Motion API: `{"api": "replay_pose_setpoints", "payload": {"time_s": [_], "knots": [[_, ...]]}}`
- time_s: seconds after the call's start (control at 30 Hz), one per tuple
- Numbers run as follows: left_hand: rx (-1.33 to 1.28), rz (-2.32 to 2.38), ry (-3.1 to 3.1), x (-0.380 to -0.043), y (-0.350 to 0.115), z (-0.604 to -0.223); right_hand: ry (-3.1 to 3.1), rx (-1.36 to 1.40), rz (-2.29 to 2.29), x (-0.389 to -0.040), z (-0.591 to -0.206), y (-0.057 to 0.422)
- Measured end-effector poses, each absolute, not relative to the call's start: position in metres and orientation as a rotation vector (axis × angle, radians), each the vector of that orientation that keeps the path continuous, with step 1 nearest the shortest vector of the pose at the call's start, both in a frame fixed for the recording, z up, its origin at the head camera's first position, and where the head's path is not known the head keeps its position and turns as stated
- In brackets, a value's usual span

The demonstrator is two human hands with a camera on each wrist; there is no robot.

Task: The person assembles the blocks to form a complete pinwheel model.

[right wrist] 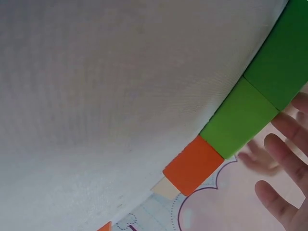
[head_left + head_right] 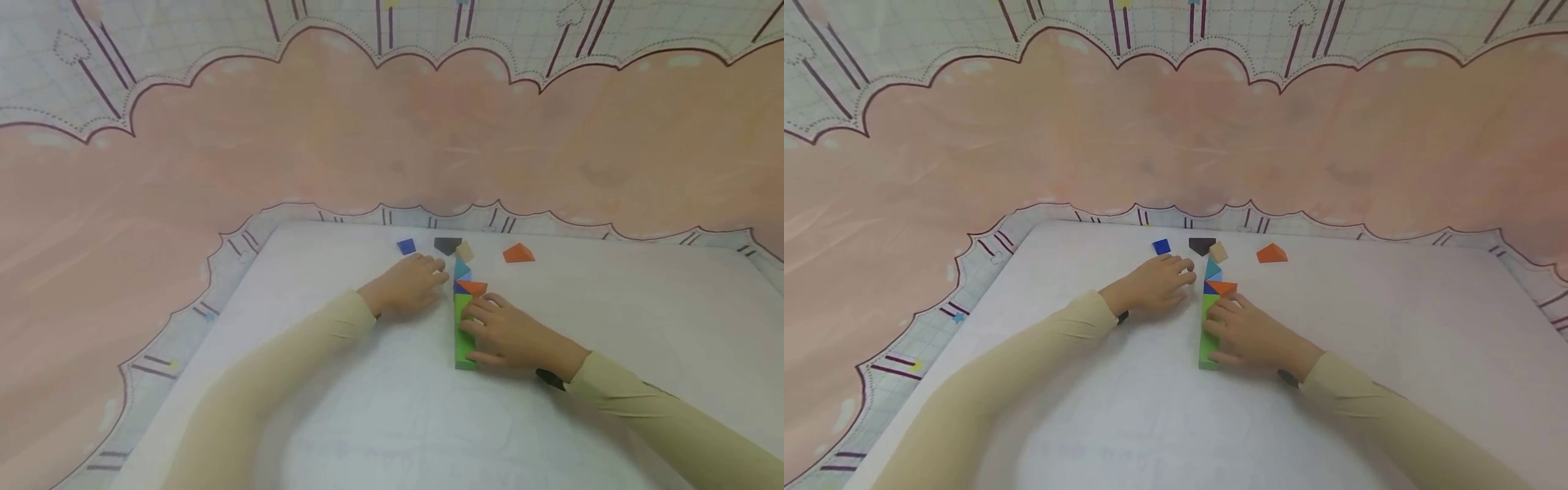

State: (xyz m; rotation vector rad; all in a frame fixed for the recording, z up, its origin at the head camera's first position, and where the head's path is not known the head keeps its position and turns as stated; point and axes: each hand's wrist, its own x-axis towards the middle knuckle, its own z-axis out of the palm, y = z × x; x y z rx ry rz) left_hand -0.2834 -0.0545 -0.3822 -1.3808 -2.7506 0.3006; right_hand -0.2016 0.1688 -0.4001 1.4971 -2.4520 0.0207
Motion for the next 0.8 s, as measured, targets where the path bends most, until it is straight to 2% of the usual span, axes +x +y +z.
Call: {"api": "replay_pose_setpoints", "payload": {"time_s": [0.2,0.37,0.8], "knots": [[-1.369,0.277,-2.737,-0.334,-0.048,-0.378,-2.425,1.504,0.019,-0.203,-0.405,0.170],[-1.351,0.190,-2.694,-0.360,-0.033,-0.380,-2.464,1.501,-0.007,-0.203,-0.404,0.169],[-1.330,0.421,-2.772,-0.375,0.002,-0.381,-2.486,1.507,0.011,-0.204,-0.402,0.169]]}}
